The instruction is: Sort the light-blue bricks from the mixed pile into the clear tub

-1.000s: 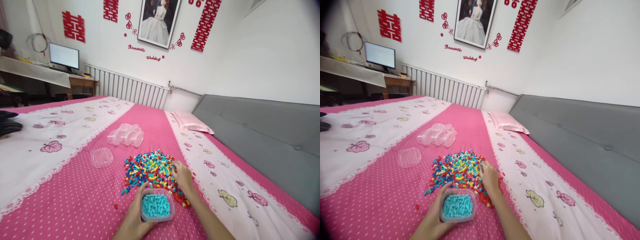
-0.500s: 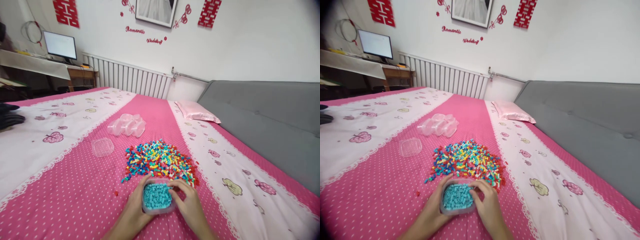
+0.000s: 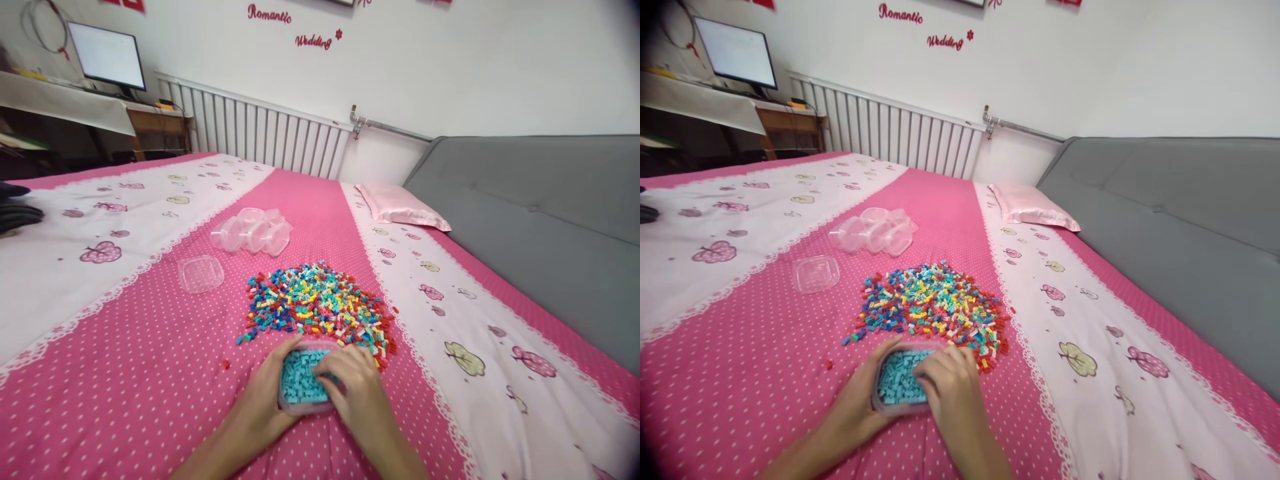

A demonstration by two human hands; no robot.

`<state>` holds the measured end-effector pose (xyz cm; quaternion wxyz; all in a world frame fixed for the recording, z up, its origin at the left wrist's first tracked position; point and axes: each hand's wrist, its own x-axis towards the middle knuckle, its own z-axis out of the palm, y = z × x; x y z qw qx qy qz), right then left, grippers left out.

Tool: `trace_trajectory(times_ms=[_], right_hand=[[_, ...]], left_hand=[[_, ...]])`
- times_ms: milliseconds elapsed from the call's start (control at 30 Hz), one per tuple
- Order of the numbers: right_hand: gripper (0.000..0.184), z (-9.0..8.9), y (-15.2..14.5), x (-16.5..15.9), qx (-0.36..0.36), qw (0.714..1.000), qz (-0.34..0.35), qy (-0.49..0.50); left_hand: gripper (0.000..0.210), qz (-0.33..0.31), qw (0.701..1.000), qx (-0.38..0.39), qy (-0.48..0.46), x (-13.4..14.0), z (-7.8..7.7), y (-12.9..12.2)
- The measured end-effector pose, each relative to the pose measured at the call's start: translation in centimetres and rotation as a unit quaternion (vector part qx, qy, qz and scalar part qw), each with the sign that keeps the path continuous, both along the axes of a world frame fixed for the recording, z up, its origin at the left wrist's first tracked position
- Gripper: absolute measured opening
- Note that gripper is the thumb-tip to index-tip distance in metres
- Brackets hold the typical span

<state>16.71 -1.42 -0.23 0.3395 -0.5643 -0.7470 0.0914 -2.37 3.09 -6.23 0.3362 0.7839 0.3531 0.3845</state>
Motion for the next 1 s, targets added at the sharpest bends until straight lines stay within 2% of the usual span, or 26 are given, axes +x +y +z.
trace_trajectory(times_ms=[167, 467, 633, 800, 1000], right_hand=[[0.014, -0.1, 0.3, -0.5, 0.002, 1.000, 0.009, 0.007], [0.025, 2.4, -0.1, 2.7, -0.063, 0.997, 0.001, -0.050], [0.022, 2.9, -0.3, 2.6, -0.084, 0.992, 0.025, -0.094], [0.024, 2.9, -0.1, 2.1, -0.088, 0.989, 0.053, -0.110], [0.023, 1.8, 0.0, 2.3, -0.067, 0.988, 0.055, -0.126]], left_hand=[[0.085, -0.001, 1.000, 0.021, 0.008, 0.1, 0.0, -0.1], [0.083, 0.005, 1.000, 0.023, 0.018, 0.0, 0.1, -0.2], [0.082, 0.021, 0.999, 0.023, 0.013, 0.3, 0.6, -0.3], [0.079, 0.026, 0.999, 0.027, 0.014, 0.4, 1.2, -0.4], [0.083, 0.014, 1.000, 0.025, 0.003, 0.3, -0.3, -0.2]])
